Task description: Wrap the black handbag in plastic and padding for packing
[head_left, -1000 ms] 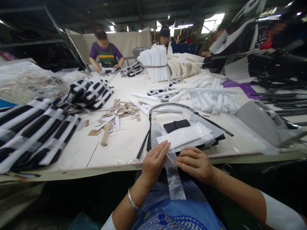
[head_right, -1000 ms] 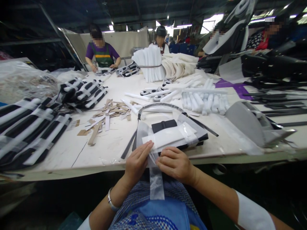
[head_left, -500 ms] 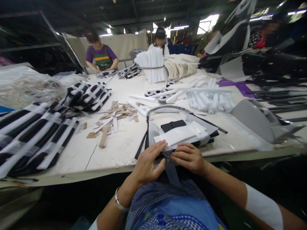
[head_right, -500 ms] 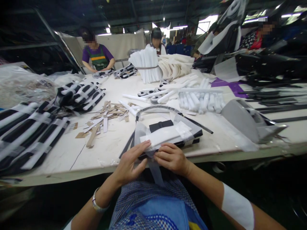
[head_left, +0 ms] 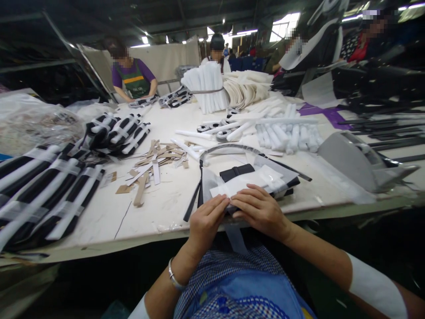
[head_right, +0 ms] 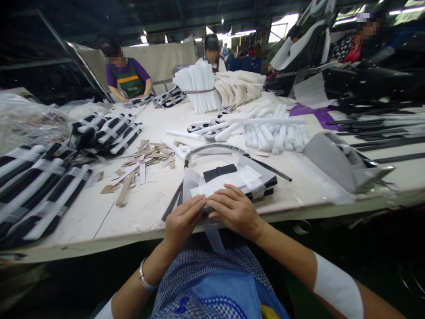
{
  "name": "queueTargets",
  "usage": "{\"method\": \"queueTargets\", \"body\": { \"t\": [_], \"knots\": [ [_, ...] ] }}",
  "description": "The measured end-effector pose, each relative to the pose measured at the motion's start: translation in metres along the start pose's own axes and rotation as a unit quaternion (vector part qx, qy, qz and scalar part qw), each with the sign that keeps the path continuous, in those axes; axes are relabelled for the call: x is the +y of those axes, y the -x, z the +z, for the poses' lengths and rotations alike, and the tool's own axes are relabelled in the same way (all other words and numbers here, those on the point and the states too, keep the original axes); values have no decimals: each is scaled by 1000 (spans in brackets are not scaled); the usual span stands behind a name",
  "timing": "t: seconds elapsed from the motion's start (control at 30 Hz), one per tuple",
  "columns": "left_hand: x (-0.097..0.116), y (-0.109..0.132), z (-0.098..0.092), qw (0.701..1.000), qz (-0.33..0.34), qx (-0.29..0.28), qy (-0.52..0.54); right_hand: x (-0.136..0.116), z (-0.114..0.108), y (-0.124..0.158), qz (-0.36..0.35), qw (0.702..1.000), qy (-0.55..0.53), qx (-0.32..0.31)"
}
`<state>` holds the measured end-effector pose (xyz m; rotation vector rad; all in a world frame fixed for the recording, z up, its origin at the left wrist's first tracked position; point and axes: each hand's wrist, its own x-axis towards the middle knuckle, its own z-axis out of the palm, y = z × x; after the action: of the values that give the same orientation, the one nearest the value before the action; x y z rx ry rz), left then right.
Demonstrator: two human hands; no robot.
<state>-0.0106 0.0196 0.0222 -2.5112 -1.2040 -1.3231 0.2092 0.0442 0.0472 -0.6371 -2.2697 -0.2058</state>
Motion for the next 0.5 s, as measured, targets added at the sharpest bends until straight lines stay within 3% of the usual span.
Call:
{"method": "queueTargets", "body": {
  "t": [0.17,0.37,0.5],
  "knots": [
    [0,2,5,1000,7,10,-21,-1,14,-9,54,997,28,-42],
    [-4,8,11,999,40,13,-17,9,24,5,-11,999,40,31],
    [-5,10,11,998,49,14,-23,3,16,31,-60,997,51,1]
  ]
}}
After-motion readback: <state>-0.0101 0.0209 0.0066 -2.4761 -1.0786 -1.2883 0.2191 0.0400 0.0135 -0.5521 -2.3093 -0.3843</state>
